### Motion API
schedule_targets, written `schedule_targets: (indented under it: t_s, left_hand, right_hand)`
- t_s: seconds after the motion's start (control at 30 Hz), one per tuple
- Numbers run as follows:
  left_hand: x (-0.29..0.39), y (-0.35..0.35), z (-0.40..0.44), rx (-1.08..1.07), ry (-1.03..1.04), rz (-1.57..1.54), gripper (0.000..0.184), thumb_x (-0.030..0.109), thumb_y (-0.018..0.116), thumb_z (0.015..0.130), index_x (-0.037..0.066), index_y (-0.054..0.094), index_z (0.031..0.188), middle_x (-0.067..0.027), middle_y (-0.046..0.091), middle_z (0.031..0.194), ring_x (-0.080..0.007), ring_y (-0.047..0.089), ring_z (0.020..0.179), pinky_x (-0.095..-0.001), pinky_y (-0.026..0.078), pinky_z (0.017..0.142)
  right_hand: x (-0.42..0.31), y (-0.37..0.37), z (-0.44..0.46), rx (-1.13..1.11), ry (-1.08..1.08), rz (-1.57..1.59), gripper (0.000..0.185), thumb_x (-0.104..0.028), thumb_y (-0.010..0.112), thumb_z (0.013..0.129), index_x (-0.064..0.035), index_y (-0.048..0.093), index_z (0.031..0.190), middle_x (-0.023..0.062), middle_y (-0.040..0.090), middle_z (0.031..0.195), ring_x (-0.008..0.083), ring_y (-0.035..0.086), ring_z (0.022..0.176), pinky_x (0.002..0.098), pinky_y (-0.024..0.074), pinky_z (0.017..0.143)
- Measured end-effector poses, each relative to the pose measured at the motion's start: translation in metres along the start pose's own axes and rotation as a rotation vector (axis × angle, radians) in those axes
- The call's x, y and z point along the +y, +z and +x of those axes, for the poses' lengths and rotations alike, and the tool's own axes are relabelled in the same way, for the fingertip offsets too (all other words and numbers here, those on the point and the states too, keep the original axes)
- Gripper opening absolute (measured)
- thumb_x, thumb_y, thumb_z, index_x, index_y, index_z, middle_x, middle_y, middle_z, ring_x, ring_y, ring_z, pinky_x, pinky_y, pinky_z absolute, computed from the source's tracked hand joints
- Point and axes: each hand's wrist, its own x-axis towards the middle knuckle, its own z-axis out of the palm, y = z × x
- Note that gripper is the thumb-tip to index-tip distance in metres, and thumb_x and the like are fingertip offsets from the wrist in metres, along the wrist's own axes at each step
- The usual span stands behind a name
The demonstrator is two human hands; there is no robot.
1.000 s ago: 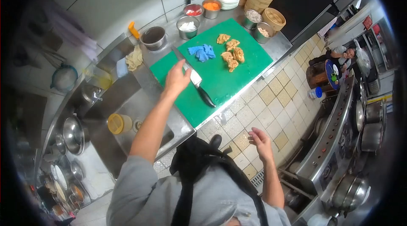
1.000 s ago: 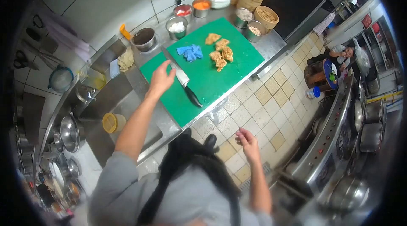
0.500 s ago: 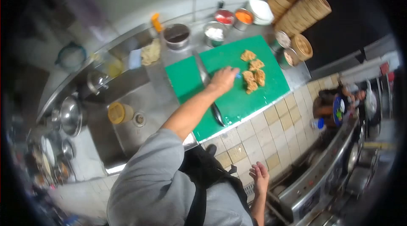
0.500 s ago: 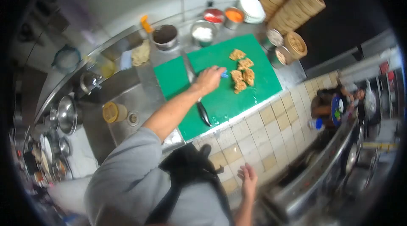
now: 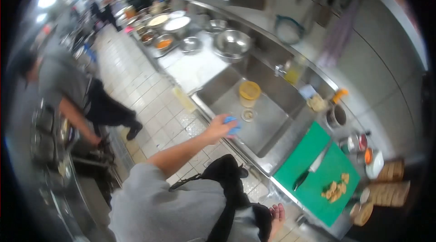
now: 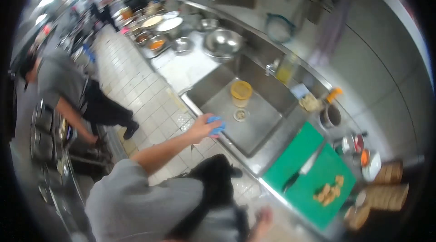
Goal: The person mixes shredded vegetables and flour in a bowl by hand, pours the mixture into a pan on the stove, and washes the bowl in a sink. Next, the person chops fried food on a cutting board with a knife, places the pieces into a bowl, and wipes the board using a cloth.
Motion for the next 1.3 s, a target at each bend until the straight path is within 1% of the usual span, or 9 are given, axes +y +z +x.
schedule_targets:
  t_s: [0.07, 0.2, 0.27, 0.47, 0.7, 0.9, 1.13, 1.23, 1.3]
  left_hand:
    - [-0.008, -0.071, -0.034, 0.144, -0.038, 0.024, 0.039, 0.015, 0.065, 0.095, 0.006, 0.058, 0.133, -0.0112, 0.067, 0.1, -0.019, 0.067, 0.08, -0.034, 0.06, 0.064]
    - [-0.072, -0.194, -0.075, 0.407, -0.208, 0.505, 0.027, 0.013, 0.061, 0.095, 0.007, 0.07, 0.12, -0.0146, 0.072, 0.095, -0.0234, 0.071, 0.084, -0.037, 0.058, 0.064]
    - [-0.13, -0.244, -0.08, 0.566, 0.082, 0.88, 0.025, 0.025, 0.063, 0.097, 0.002, 0.075, 0.098, -0.0191, 0.073, 0.083, -0.0312, 0.072, 0.075, -0.0443, 0.056, 0.066]
    - [-0.181, -0.326, -0.078, 0.628, -0.216, 1.1, 0.061, 0.053, 0.059, 0.096, -0.006, 0.07, 0.084, -0.032, 0.069, 0.088, -0.0501, 0.068, 0.087, -0.0539, 0.054, 0.079]
    - [-0.196, -0.397, -0.055, 0.6, -0.242, 1.112, 0.054, 0.031, 0.041, 0.105, -0.007, 0.071, 0.082, -0.0328, 0.068, 0.085, -0.052, 0.067, 0.084, -0.0555, 0.054, 0.083]
    - [-0.115, -0.443, 0.02, 0.59, -0.475, 0.642, 0.047, 0.039, 0.053, 0.098, -0.005, 0.069, 0.092, -0.0257, 0.071, 0.081, -0.0424, 0.071, 0.079, -0.0502, 0.055, 0.078]
    - [0.021, -0.477, 0.203, 0.376, 0.24, 0.421, 0.04, 0.032, 0.064, 0.099, 0.009, 0.057, 0.132, -0.0032, 0.064, 0.101, -0.0142, 0.056, 0.083, -0.0311, 0.049, 0.071]
    - [0.082, -0.47, 0.272, 0.434, 0.44, 0.567, 0.085, 0.052, 0.072, 0.091, 0.011, 0.035, 0.156, -0.0207, 0.054, 0.138, -0.0307, 0.057, 0.121, -0.0438, 0.048, 0.1]
    - [0.12, -0.437, 0.264, 0.661, 0.653, 1.303, 0.086, 0.053, 0.069, 0.092, 0.004, 0.037, 0.154, -0.0255, 0.048, 0.146, -0.0319, 0.056, 0.126, -0.0458, 0.046, 0.105]
  right_hand:
    - [0.014, -0.006, 0.027, -0.103, -0.023, -0.063, 0.042, -0.022, 0.064, 0.101, -0.0024, 0.056, 0.137, 0.0074, 0.067, 0.111, 0.017, 0.063, 0.093, 0.0331, 0.0552, 0.082]
    - [0.035, 0.013, 0.051, -0.302, -0.071, -0.102, 0.035, -0.016, 0.063, 0.1, -0.0033, 0.057, 0.132, 0.0092, 0.067, 0.109, 0.0187, 0.065, 0.091, 0.0318, 0.0549, 0.078]
    - [0.036, 0.026, 0.051, -0.289, -0.067, -0.127, 0.034, -0.016, 0.063, 0.1, -0.0026, 0.057, 0.131, 0.0093, 0.067, 0.108, 0.0184, 0.065, 0.09, 0.0314, 0.0547, 0.077]
    - [0.033, 0.066, -0.023, -0.346, -0.002, -0.258, 0.039, -0.022, 0.066, 0.098, -0.0008, 0.058, 0.131, 0.0083, 0.068, 0.105, 0.0171, 0.065, 0.091, 0.0319, 0.0553, 0.078]
    - [0.064, 0.078, -0.053, -0.09, 0.067, -0.094, 0.043, -0.028, 0.069, 0.097, -0.0044, 0.058, 0.132, 0.0087, 0.068, 0.106, 0.0199, 0.066, 0.092, 0.0333, 0.0555, 0.078]
    - [0.056, 0.191, -0.039, -0.15, 0.083, -0.197, 0.044, -0.028, 0.065, 0.099, -0.0021, 0.057, 0.134, 0.0099, 0.067, 0.111, 0.0199, 0.065, 0.099, 0.0356, 0.0549, 0.085]
    - [0.053, 0.294, -0.048, -0.34, -0.34, -0.968, 0.036, -0.022, 0.062, 0.099, 0.0022, 0.063, 0.126, 0.0122, 0.07, 0.099, 0.0194, 0.065, 0.085, 0.0313, 0.053, 0.079]
    - [0.05, 0.295, -0.062, -0.247, -0.173, -0.944, 0.035, -0.019, 0.062, 0.098, -0.0015, 0.062, 0.128, 0.0191, 0.072, 0.104, 0.0308, 0.071, 0.093, 0.0376, 0.0548, 0.084]
    - [0.063, 0.272, -0.071, -0.101, -0.125, -0.913, 0.036, -0.019, 0.062, 0.098, -0.0015, 0.062, 0.129, 0.0183, 0.072, 0.104, 0.03, 0.071, 0.093, 0.0373, 0.0549, 0.084]
